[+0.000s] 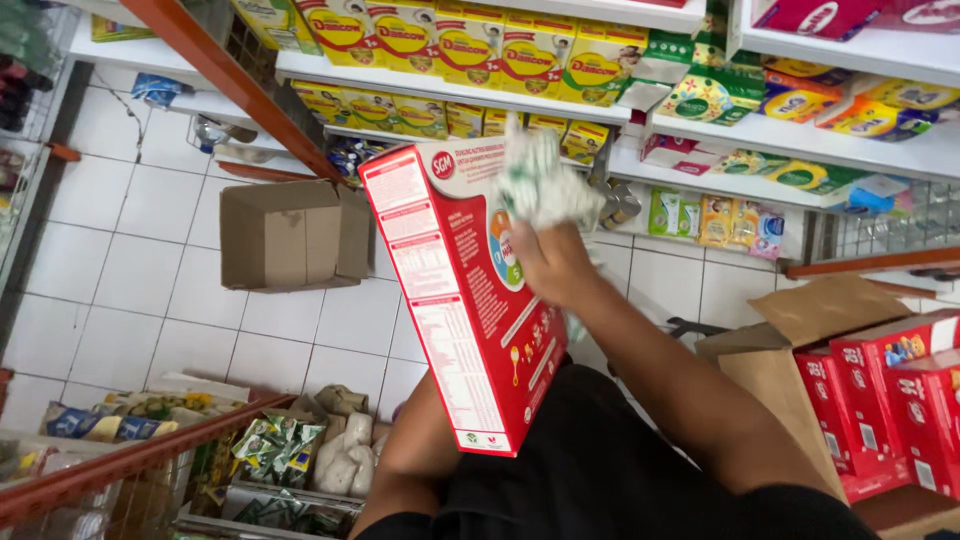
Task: The person wipes down boxes of formula with a cloth, scans them using a handheld barcode scanner, and places them back onto a store shelf.
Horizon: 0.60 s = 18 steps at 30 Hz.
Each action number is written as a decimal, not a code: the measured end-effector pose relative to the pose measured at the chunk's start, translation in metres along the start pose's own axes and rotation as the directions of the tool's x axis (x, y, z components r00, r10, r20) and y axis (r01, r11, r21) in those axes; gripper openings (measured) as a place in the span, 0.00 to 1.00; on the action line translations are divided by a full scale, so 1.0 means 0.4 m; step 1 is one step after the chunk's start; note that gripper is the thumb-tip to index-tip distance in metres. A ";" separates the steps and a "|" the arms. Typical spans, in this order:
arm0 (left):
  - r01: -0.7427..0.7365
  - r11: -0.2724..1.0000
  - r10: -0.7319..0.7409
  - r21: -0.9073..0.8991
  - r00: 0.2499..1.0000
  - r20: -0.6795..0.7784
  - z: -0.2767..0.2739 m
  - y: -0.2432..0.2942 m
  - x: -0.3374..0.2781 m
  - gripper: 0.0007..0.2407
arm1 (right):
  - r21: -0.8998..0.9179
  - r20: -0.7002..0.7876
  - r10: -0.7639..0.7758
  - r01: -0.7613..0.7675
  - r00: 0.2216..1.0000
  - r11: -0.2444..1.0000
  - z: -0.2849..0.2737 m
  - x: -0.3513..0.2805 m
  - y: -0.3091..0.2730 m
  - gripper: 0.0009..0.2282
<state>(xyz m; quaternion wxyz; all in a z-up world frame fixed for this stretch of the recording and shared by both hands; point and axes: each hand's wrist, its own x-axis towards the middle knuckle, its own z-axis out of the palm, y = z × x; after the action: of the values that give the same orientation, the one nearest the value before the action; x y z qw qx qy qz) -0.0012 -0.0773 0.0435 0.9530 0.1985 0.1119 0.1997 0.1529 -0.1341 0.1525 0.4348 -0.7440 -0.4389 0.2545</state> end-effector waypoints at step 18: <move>-0.068 0.997 0.072 0.047 0.992 -0.105 0.015 0.006 0.107 0.29 | 0.079 0.342 -0.490 0.495 0.802 0.865 0.001 -0.278 -0.090 0.37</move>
<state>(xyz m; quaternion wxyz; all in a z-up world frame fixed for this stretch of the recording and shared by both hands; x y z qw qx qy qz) 0.0379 -0.0592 0.0440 0.9336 0.2118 0.1597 0.2408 0.0830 -0.2228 0.1833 0.3951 -0.5500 -0.6891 0.2580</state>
